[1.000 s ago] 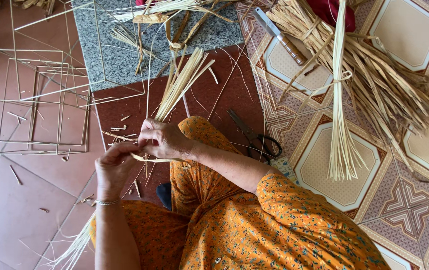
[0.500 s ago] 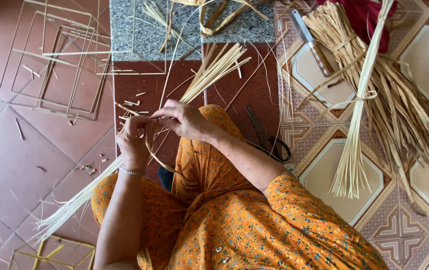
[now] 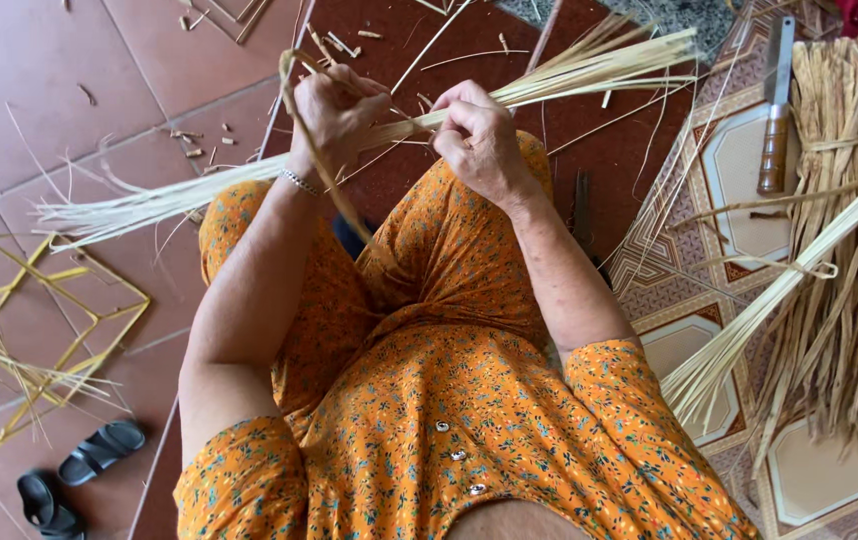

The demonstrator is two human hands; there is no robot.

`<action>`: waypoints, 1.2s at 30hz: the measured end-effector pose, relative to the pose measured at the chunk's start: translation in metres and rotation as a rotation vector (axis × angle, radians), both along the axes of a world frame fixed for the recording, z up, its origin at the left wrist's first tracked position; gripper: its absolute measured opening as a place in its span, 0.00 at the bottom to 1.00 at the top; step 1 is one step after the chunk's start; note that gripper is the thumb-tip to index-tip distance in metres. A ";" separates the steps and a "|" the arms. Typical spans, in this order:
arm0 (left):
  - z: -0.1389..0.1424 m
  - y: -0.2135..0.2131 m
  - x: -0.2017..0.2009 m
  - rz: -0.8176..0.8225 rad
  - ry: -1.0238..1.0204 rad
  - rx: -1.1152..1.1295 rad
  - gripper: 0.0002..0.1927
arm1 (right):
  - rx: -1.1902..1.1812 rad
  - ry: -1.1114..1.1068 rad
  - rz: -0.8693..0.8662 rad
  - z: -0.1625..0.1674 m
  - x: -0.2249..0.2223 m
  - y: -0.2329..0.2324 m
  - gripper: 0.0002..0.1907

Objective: The person sits on the floor and processes bundles of dried bamboo strips. They align the strips, trim the ends with scissors, and tie the bundles together using thin bamboo fibers. The person repeatedly handles the strips, separating and organizing them into neat bundles.

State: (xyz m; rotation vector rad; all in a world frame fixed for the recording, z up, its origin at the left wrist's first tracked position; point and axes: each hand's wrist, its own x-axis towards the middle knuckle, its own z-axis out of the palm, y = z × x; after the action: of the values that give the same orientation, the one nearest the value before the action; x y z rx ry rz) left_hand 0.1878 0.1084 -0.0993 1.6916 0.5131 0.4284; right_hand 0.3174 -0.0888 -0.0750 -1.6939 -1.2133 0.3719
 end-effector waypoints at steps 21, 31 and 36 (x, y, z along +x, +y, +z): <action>0.025 0.018 -0.018 -0.314 0.475 0.226 0.29 | -0.019 0.543 -0.174 -0.006 0.031 -0.035 0.07; -0.001 0.029 -0.053 -0.272 0.553 0.703 0.12 | 0.262 0.641 -0.232 0.018 0.098 -0.113 0.05; 0.005 0.029 -0.059 -0.284 0.427 0.670 0.18 | -0.134 0.433 -0.551 0.043 0.124 -0.141 0.05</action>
State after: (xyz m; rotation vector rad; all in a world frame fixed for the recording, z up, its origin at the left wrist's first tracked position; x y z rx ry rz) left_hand 0.1291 0.1377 -0.0939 2.4901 0.4481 0.0144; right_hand 0.4417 -0.2298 -0.0318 -1.8568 -0.3909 0.4515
